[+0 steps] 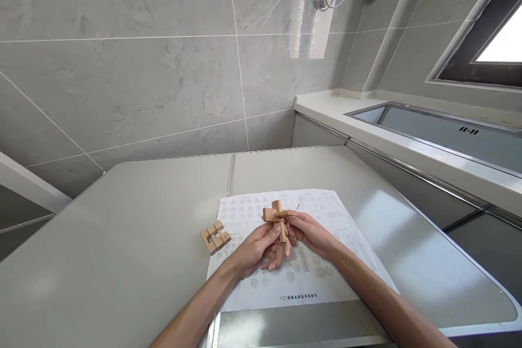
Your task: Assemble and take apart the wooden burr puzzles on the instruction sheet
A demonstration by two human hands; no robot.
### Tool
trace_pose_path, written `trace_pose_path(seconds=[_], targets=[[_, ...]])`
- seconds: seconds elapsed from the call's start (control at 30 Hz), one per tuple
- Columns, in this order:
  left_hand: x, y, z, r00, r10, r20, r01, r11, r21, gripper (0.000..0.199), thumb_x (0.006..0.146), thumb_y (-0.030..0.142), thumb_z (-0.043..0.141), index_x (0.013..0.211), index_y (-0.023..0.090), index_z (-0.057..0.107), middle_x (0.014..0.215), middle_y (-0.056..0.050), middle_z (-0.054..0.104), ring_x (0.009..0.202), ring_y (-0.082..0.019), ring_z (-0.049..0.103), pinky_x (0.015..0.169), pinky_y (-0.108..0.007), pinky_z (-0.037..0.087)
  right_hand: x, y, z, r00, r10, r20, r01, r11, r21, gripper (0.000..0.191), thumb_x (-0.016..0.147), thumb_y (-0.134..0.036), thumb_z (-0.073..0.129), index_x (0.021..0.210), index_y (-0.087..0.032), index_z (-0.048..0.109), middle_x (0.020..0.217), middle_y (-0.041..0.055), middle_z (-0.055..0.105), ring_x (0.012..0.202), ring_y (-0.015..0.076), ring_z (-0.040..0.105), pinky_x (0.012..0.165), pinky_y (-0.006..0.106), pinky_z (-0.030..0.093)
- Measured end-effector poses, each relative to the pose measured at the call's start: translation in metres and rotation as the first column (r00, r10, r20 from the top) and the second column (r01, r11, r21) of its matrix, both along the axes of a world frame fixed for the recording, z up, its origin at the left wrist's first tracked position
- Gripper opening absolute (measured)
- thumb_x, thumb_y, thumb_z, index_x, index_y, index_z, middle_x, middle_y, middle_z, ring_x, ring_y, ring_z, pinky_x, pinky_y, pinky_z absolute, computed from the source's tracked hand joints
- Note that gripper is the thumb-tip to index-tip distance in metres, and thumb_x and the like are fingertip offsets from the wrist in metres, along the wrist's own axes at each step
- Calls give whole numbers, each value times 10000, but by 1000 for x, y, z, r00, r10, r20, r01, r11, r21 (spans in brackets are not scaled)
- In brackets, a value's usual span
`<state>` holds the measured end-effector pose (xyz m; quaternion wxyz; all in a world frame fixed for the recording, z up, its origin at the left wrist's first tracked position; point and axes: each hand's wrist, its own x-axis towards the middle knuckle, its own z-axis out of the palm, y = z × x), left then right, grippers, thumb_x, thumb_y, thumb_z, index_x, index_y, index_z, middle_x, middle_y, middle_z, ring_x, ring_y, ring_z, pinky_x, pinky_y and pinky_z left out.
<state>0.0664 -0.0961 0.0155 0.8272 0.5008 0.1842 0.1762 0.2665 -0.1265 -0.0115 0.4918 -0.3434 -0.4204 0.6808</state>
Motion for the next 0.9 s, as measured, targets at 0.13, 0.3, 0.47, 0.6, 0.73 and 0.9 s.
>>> trace_pose_path(seconds=[0.13, 0.3, 0.47, 0.6, 0.73, 0.9], targets=[[-2, -3, 3, 999, -50, 1, 50, 998, -39, 405, 1002, 556, 718, 959, 175, 588, 804, 20, 546, 466, -36, 393, 411, -192, 242, -1, -1, 3, 999, -33, -1, 33, 999, 6, 367, 917, -583, 804, 1002, -229, 762, 721, -27, 607, 641, 144, 480, 645, 304, 405], [-4, -2, 1, 998, -63, 13, 63, 995, -71, 367, 1005, 520, 728, 985, 181, 588, 780, 52, 454, 461, -29, 279, 418, -195, 205, -1, -1, 2, 999, -33, -16, 33, 999, 5, 349, 929, -568, 796, 1026, -237, 750, 702, -38, 554, 626, 138, 421, 607, 289, 351], [-7, 3, -2, 999, -18, 31, 21, 996, -85, 415, 983, 555, 750, 932, 187, 564, 724, 83, 401, 471, -36, 197, 436, -186, 238, 4, -1, 0, 998, 48, -32, -48, 999, -10, 391, 938, -562, 797, 1097, -210, 744, 659, -75, 425, 565, 109, 252, 566, 287, 218], [-7, 5, -4, 999, 36, 20, -34, 996, -77, 467, 957, 599, 761, 886, 188, 552, 662, 95, 416, 445, -33, 184, 421, -187, 231, 7, -2, 1, 996, 83, -41, -84, 996, -22, 378, 958, -553, 786, 1082, -201, 728, 675, -66, 446, 569, 105, 257, 571, 283, 208], [-5, 6, -4, 993, 113, -21, -114, 993, -38, 563, 950, 706, 696, 786, 197, 519, 562, 103, 400, 407, -38, 218, 414, -202, 256, 7, -2, 3, 996, 72, -56, -75, 997, -37, 375, 954, -560, 788, 895, -207, 678, 684, -44, 491, 573, 113, 306, 556, 278, 244], [-3, 7, 2, 963, 242, -114, -234, 969, 81, 633, 955, 836, 529, 828, 216, 518, 543, 111, 391, 407, -60, 235, 431, -214, 319, 5, -3, 5, 996, 47, -77, -52, 996, -72, 378, 928, -542, 826, 899, -199, 672, 726, -16, 573, 571, 116, 389, 563, 284, 322]])
